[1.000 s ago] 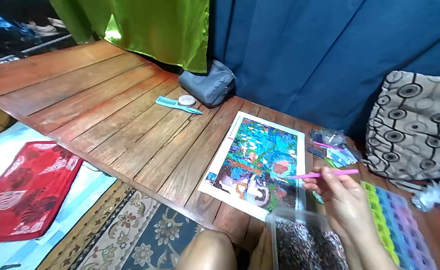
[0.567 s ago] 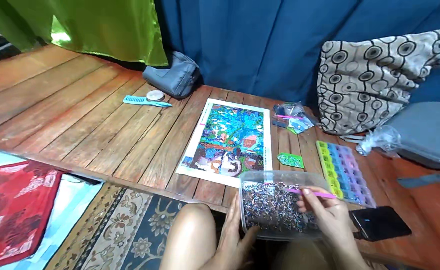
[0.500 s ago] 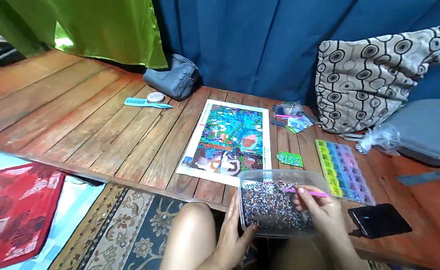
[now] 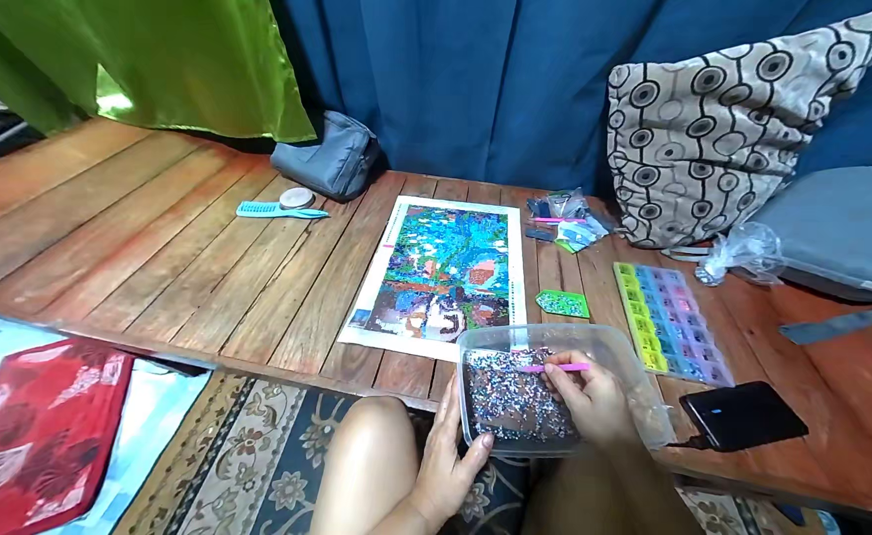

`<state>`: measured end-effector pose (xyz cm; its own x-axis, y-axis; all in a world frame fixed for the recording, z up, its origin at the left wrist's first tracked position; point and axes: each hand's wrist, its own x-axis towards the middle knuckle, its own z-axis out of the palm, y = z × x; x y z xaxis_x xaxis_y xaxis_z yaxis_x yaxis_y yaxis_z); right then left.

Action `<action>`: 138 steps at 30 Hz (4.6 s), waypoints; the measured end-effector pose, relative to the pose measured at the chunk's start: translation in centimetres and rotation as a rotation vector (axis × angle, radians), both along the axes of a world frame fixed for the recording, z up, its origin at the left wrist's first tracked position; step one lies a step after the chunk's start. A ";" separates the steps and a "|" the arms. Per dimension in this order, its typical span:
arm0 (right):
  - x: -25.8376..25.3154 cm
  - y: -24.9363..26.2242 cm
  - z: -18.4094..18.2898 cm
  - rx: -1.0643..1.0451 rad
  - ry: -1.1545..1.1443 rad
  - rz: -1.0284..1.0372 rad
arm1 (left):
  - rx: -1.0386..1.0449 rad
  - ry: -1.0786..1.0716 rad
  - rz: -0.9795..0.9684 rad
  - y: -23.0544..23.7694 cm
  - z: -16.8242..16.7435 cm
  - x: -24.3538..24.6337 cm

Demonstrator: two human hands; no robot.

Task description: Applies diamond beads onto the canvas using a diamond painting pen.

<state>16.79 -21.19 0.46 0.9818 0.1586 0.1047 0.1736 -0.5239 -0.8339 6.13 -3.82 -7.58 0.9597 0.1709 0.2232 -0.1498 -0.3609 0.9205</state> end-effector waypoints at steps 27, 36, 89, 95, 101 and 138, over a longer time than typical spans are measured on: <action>0.2 0.3 0.0 -0.136 -0.029 0.084 | -0.038 0.039 0.005 -0.2 0.4 0.0; 0.1 0.1 -0.4 -0.104 -0.053 0.072 | -0.021 0.025 0.008 -0.2 0.4 0.0; 1.5 0.8 1.0 0.571 0.446 -0.220 | -0.042 0.037 0.006 -0.3 1.1 0.0; 1.5 0.9 1.1 0.579 0.453 -0.256 | -0.039 0.036 0.001 -0.2 1.0 0.1; 1.5 0.9 1.0 0.593 0.448 -0.259 | -0.036 0.036 0.000 -0.2 0.9 0.1; 0.8 0.4 -0.6 -0.027 0.143 0.031 | -0.015 0.039 0.006 -0.2 0.5 -0.1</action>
<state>17.59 -20.76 -0.12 0.9809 0.1904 -0.0405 0.0708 -0.5429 -0.8368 6.06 -4.03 -7.07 0.9665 0.1796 0.1833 -0.1120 -0.3475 0.9310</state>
